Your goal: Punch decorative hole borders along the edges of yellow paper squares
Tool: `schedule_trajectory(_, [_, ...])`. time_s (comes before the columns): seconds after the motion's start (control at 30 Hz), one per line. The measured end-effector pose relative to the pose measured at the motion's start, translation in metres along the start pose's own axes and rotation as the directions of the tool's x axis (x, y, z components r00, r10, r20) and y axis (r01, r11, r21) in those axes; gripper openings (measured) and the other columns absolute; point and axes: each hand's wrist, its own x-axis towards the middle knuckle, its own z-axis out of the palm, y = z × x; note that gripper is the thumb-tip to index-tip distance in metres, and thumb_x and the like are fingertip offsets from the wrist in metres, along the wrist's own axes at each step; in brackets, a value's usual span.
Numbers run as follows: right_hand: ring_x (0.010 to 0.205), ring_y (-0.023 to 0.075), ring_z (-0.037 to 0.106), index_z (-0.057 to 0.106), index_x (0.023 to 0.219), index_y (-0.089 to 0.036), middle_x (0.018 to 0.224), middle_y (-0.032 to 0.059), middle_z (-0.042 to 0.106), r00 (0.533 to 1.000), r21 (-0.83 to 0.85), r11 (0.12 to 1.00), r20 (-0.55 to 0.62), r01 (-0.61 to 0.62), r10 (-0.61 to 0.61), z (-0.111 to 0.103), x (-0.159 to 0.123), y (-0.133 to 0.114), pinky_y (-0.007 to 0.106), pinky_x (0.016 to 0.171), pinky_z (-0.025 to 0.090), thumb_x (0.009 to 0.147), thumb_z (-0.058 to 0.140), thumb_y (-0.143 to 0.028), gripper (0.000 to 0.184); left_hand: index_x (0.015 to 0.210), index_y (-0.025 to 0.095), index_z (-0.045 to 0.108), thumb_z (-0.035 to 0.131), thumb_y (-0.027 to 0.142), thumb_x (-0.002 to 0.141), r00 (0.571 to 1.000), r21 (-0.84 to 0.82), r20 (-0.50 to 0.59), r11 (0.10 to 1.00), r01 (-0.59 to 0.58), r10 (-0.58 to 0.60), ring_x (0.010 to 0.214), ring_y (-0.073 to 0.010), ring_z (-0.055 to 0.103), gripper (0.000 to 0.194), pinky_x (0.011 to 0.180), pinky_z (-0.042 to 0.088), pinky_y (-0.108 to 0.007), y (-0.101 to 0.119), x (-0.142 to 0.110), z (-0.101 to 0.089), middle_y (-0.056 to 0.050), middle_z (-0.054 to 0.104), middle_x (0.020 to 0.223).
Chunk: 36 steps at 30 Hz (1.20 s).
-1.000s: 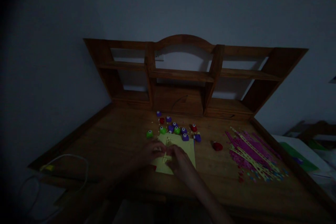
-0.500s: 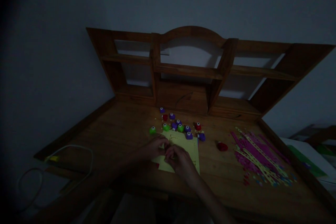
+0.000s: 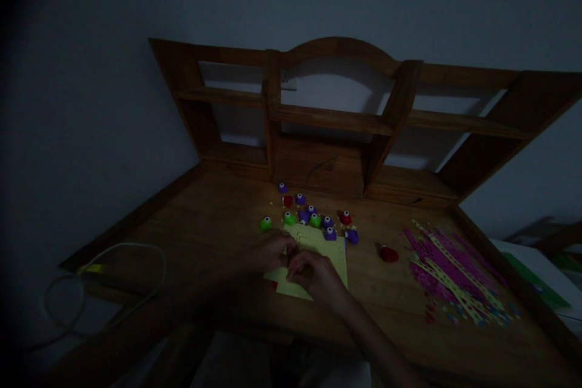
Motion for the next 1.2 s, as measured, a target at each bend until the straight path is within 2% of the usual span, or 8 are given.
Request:
schedule_trajectory(0.13, [0.089, 0.0183, 0.065, 0.067, 0.085, -0.023, 0.093, 0.0017, 0.069, 0.999, -0.004, 1.0, 0.044, 0.004, -0.003, -0.006, -0.003, -0.007, 0.031, 0.083, 0.05, 0.079, 0.074, -0.029, 0.011, 0.078, 0.017, 0.062, 0.069, 0.021, 0.072, 0.999, 0.001, 0.027, 1.0, 0.026, -0.026, 0.076, -0.0145, 0.054, 0.01, 0.069, 0.039, -0.025, 0.0, 0.001, 0.0, 0.0, 0.063, 0.078])
schedule_trajectory(0.27, [0.096, 0.019, 0.064, 0.066, 0.097, -0.023, 0.101, 0.0029, 0.069, 0.998, -0.03, 0.999, 0.041, 0.04, -0.039, -0.012, -0.004, -0.009, 0.032, 0.087, 0.049, 0.078, 0.076, -0.031, 0.023, 0.081, 0.016, 0.063, 0.065, 0.023, 0.076, 0.999, -0.025, 0.051, 1.0, -0.013, 0.014, 0.075, -0.0126, 0.053, 0.01, 0.069, 0.038, -0.023, -0.001, 0.001, -0.001, 0.0, 0.062, 0.079])
schedule_trajectory(0.43, [0.088, 0.0174, 0.064, 0.065, 0.092, -0.022, 0.093, 0.002, 0.069, 0.999, -0.044, 0.999, 0.022, 0.029, -0.028, -0.01, -0.002, -0.002, 0.03, 0.081, 0.049, 0.08, 0.074, -0.031, 0.017, 0.082, 0.015, 0.062, 0.064, 0.016, 0.072, 0.998, -0.062, 0.068, 0.998, -0.012, 0.016, 0.074, -0.0114, 0.051, 0.01, 0.066, 0.037, -0.021, -0.003, 0.002, -0.001, 0.002, 0.061, 0.078])
schedule_trajectory(0.73, [0.086, 0.0176, 0.063, 0.064, 0.092, -0.022, 0.093, 0.0016, 0.069, 0.999, -0.048, 0.999, -0.027, 0.024, -0.025, -0.008, -0.004, -0.002, 0.029, 0.079, 0.048, 0.078, 0.076, -0.031, 0.02, 0.08, 0.015, 0.063, 0.067, 0.021, 0.074, 0.999, -0.023, 0.048, 1.0, 0.001, 0.0, 0.076, -0.0122, 0.051, 0.01, 0.068, 0.036, -0.022, -0.002, 0.001, -0.001, 0.002, 0.06, 0.077])
schedule_trajectory(0.97, [0.083, 0.0168, 0.063, 0.066, 0.092, -0.022, 0.089, 0.0012, 0.068, 0.999, -0.058, 0.998, 0.043, 0.019, -0.016, -0.013, -0.003, -0.001, 0.028, 0.077, 0.049, 0.08, 0.074, -0.031, 0.017, 0.082, 0.017, 0.062, 0.07, 0.023, 0.074, 0.998, -0.019, 0.056, 1.0, 0.01, -0.009, 0.076, -0.0114, 0.051, 0.013, 0.069, 0.036, -0.021, -0.001, 0.001, -0.001, 0.003, 0.06, 0.079])
schedule_trajectory(1.2, [0.08, 0.0166, 0.064, 0.069, 0.086, -0.022, 0.084, 0.0009, 0.068, 0.999, -0.029, 0.999, 0.025, -0.025, 0.026, -0.011, -0.002, 0.008, 0.028, 0.074, 0.049, 0.079, 0.075, -0.036, 0.017, 0.083, 0.016, 0.063, 0.072, 0.021, 0.072, 1.0, -0.018, 0.021, 1.0, -0.016, 0.016, 0.081, -0.0128, 0.052, 0.014, 0.072, 0.036, -0.023, -0.007, 0.002, 0.003, 0.002, 0.06, 0.08])
